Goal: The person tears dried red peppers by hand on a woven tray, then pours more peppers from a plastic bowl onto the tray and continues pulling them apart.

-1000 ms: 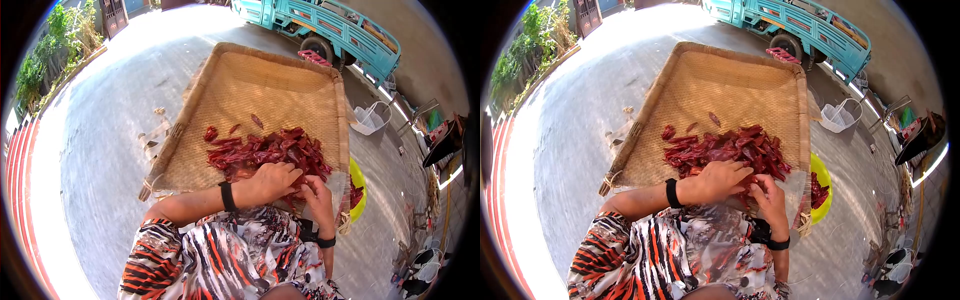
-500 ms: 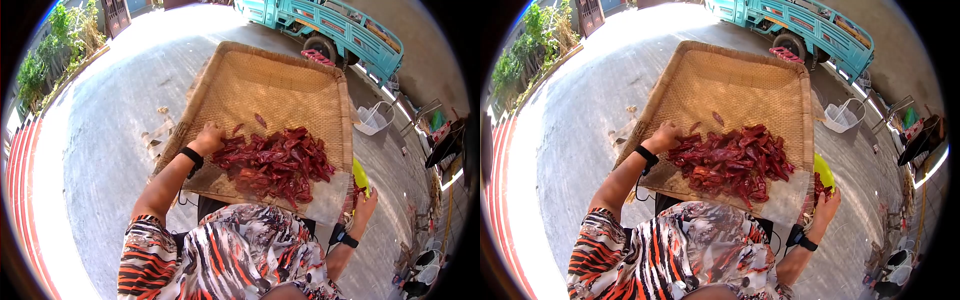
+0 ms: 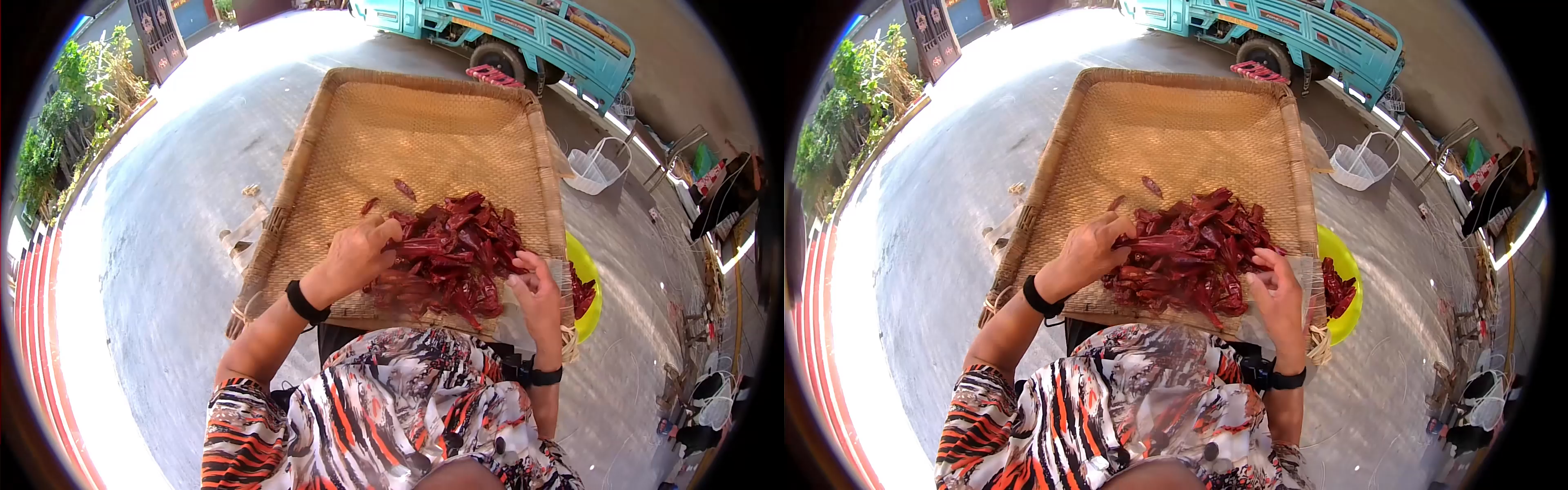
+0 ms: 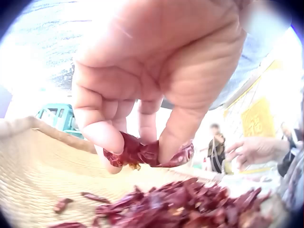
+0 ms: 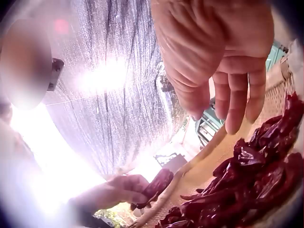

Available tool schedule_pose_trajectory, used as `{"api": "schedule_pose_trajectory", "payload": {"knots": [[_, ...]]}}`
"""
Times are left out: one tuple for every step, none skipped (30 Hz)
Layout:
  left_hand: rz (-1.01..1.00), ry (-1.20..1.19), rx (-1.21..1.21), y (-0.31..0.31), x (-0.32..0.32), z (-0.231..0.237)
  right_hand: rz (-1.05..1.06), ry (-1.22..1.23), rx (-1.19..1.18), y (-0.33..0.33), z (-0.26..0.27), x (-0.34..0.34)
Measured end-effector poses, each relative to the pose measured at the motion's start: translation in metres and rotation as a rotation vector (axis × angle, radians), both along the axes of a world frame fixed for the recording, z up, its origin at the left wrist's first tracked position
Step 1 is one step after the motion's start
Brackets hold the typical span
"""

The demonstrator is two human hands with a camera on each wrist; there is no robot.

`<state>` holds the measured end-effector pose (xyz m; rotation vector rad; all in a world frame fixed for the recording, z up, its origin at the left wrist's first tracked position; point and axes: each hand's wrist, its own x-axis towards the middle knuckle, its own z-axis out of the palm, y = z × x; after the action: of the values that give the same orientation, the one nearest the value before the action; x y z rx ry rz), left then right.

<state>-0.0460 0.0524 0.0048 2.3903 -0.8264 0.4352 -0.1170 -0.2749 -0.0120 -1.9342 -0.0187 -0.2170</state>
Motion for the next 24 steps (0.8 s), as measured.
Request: {"api": "schedule_pose_trajectory", "payload": {"knots": [[-0.051,0.024,-0.010,-0.009,-0.007,0.003,0.121,-0.009,0.042,0.014,0.006,-0.002],[-0.070,0.102,-0.021,-0.025,-0.012,0.005,0.206,0.000,0.086,0.023,0.015,-0.002],[-0.128,0.124,-0.059,-0.036,-0.016,0.006,0.293,0.006,0.130,0.033,0.022,-0.002],[-0.184,0.147,-0.096,-0.044,-0.019,0.006,0.325,0.029,0.139,0.037,0.019,0.000],[-0.237,0.169,-0.134,-0.050,-0.021,0.005,0.350,-0.119,0.098,0.040,0.004,0.007],[-0.322,0.175,-0.209,-0.057,-0.019,0.000,0.377,-0.032,0.138,0.038,0.004,0.005],[-0.341,0.364,-0.265,-0.058,-0.020,-0.003,0.406,0.056,0.178,0.037,0.005,0.003],[-0.355,0.555,-0.320,-0.059,-0.022,-0.004,0.411,0.102,0.236,0.034,0.005,0.001],[-0.367,0.747,-0.375,-0.060,-0.025,-0.003,0.417,0.150,0.293,0.030,0.004,-0.001],[-0.344,1.037,-0.414,-0.060,-0.028,0.006,0.423,0.199,0.351,0.027,0.003,-0.003],[-0.397,1.084,-0.431,-0.061,-0.028,0.003,0.461,0.234,0.372,0.022,0.000,-0.005],[-0.452,1.129,-0.448,-0.061,-0.026,-0.002,0.499,0.269,0.392,0.018,-0.003,-0.007],[-0.506,1.172,-0.465,-0.062,-0.024,-0.008,0.537,0.302,0.412,0.015,-0.005,-0.008],[-0.483,1.176,-0.436,-0.062,-0.019,-0.021,0.493,0.284,0.353,0.015,-0.004,-0.008],[-0.436,1.136,-0.456,-0.064,-0.017,-0.028,0.449,0.265,0.294,0.015,-0.002,-0.007],[-0.390,1.097,-0.475,-0.066,-0.016,-0.032,0.403,0.246,0.237,0.017,0.001,-0.007],[-0.344,1.060,-0.493,-0.067,-0.016,-0.037,0.322,0.176,0.214,0.013,0.002,-0.007],[-0.311,1.162,-0.539,-0.065,-0.013,-0.036,0.241,0.107,0.190,0.006,0.004,-0.005],[-0.317,1.019,-0.544,-0.062,-0.011,-0.038,0.161,0.038,0.165,-0.003,0.004,-0.004],[-0.336,0.898,-0.566,-0.061,-0.008,-0.042,0.029,-0.019,0.100,-0.017,0.005,-0.003],[-0.353,0.777,-0.587,-0.061,-0.006,-0.045,-0.102,-0.076,0.034,-0.033,0.005,-0.003],[-0.334,0.865,-0.680,-0.061,-0.009,-0.042,-0.259,-0.110,-0.004,-0.043,0.011,-0.004],[-0.315,0.953,-0.773,-0.062,-0.013,-0.037,-0.417,-0.145,-0.041,-0.054,0.016,-0.006],[-0.296,1.040,-0.865,-0.062,-0.016,-0.034,-0.508,-0.147,-0.123,-0.067,0.015,-0.007]]}}
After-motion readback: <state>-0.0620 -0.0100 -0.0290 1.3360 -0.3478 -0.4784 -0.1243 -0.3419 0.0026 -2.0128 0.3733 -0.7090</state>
